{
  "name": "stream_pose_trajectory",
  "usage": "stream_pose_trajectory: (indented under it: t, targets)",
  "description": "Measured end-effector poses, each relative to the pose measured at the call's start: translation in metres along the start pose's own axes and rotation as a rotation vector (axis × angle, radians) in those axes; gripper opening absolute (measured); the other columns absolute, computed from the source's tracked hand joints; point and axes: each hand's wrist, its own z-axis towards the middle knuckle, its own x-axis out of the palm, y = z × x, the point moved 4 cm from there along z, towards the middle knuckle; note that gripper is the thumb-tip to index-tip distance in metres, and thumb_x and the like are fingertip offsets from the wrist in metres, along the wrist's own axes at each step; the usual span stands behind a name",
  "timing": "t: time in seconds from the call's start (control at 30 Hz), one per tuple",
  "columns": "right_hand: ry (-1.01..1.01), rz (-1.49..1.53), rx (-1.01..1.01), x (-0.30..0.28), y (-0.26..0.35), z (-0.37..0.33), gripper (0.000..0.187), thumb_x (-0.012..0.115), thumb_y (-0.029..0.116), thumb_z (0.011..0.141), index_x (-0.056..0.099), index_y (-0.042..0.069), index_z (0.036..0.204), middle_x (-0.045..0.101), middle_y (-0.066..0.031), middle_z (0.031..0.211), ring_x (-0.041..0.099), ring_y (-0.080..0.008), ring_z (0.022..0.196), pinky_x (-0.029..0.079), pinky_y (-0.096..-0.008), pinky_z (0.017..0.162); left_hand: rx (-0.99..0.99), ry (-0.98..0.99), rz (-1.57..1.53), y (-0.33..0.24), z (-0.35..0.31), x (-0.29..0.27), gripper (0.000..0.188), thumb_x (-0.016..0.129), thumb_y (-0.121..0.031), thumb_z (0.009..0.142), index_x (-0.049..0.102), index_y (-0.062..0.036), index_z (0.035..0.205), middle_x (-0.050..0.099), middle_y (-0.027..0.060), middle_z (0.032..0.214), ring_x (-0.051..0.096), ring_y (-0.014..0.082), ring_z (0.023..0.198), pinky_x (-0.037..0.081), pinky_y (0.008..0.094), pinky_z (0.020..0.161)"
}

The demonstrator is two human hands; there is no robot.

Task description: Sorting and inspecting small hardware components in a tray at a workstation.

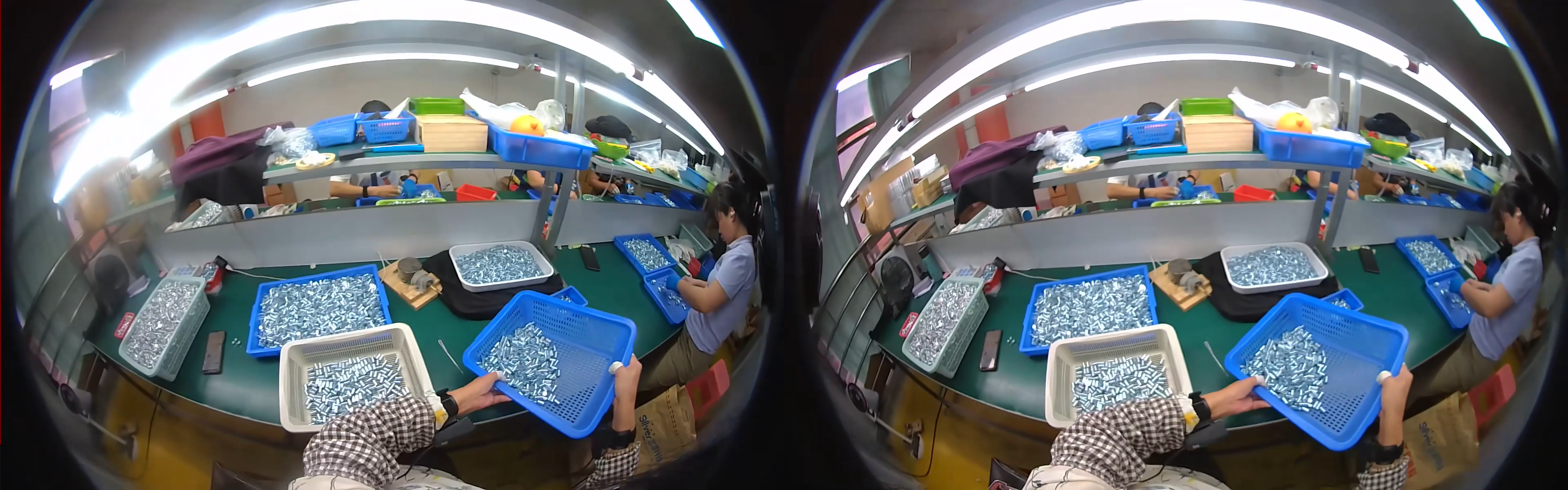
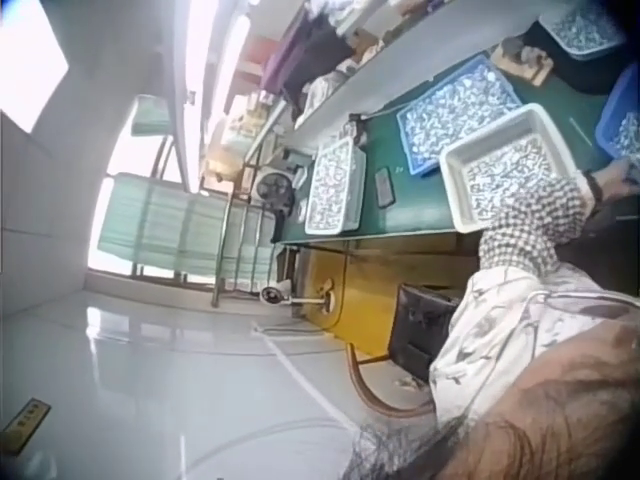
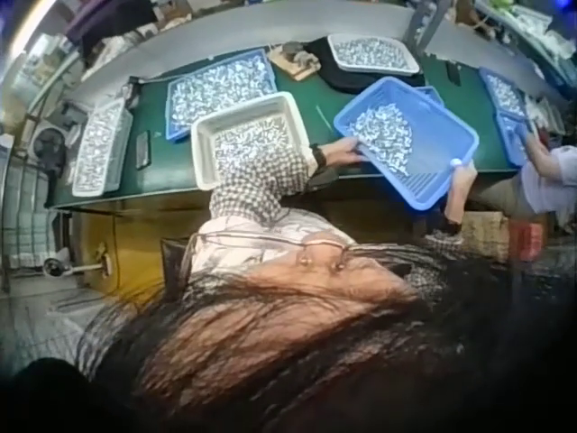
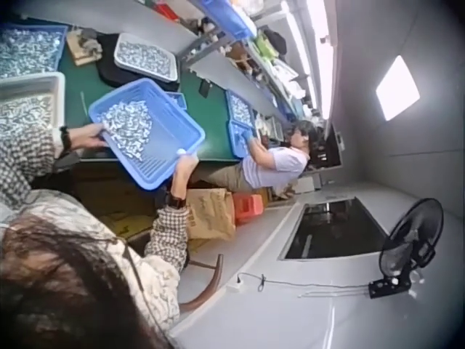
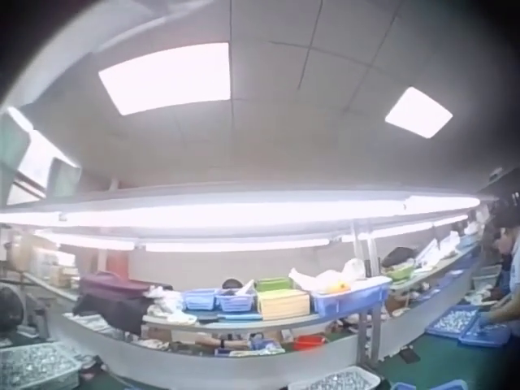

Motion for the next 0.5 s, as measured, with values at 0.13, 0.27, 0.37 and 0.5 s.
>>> stream_pose_trajectory:
  t: [0.13,0.27,0.37,0.5]
  targets:
    - [0.073,-0.098,-0.106,-0.006,0.068,-0.015,0.035,0.044,-0.008,0.067,0.056,-0.007,0.100,0.059,-0.0064,0.082,0.054,-0.0150,0.067,0.046,-0.0261,0.061,-0.052,0.116,-0.155,0.007,-0.037,0.017,0.028,0.048,-0.007,0.084,0.045,-0.0031,0.111,0.055,0.0135,0.106,0.059,0.0285,0.098,0.053,0.0453,0.083]
    - [0.134,-0.055,-0.128,-0.005,0.105,-0.022,0.035,0.045,-0.007,0.071,0.055,-0.006,0.104,0.059,-0.0056,0.084,0.054,-0.0130,0.068,0.046,-0.0239,0.062,0.068,0.195,-0.145,-0.018,-0.086,0.032,0.027,0.049,-0.007,0.083,0.046,-0.0012,0.110,0.056,0.0134,0.104,0.059,0.0273,0.097,0.053,0.0459,0.083]
    - [0.128,0.036,-0.274,0.014,0.139,-0.030,0.035,0.044,-0.005,0.073,0.055,-0.006,0.107,0.061,-0.0063,0.086,0.057,-0.0124,0.072,0.048,-0.0234,0.063,0.090,0.176,-0.233,-0.031,-0.117,0.026,0.025,0.050,-0.008,0.084,0.046,0.0003,0.108,0.056,0.0137,0.104,0.059,0.0270,0.096,0.054,0.0461,0.081]
    - [0.293,0.004,-0.280,0.061,0.185,-0.048,0.035,0.044,-0.002,0.076,0.054,-0.006,0.109,0.063,-0.0074,0.088,0.060,-0.0135,0.074,0.050,-0.0243,0.066,0.201,0.141,-0.316,-0.040,-0.151,0.000,0.025,0.051,-0.010,0.085,0.046,0.0006,0.107,0.055,0.0143,0.105,0.059,0.0267,0.096,0.054,0.0464,0.082]
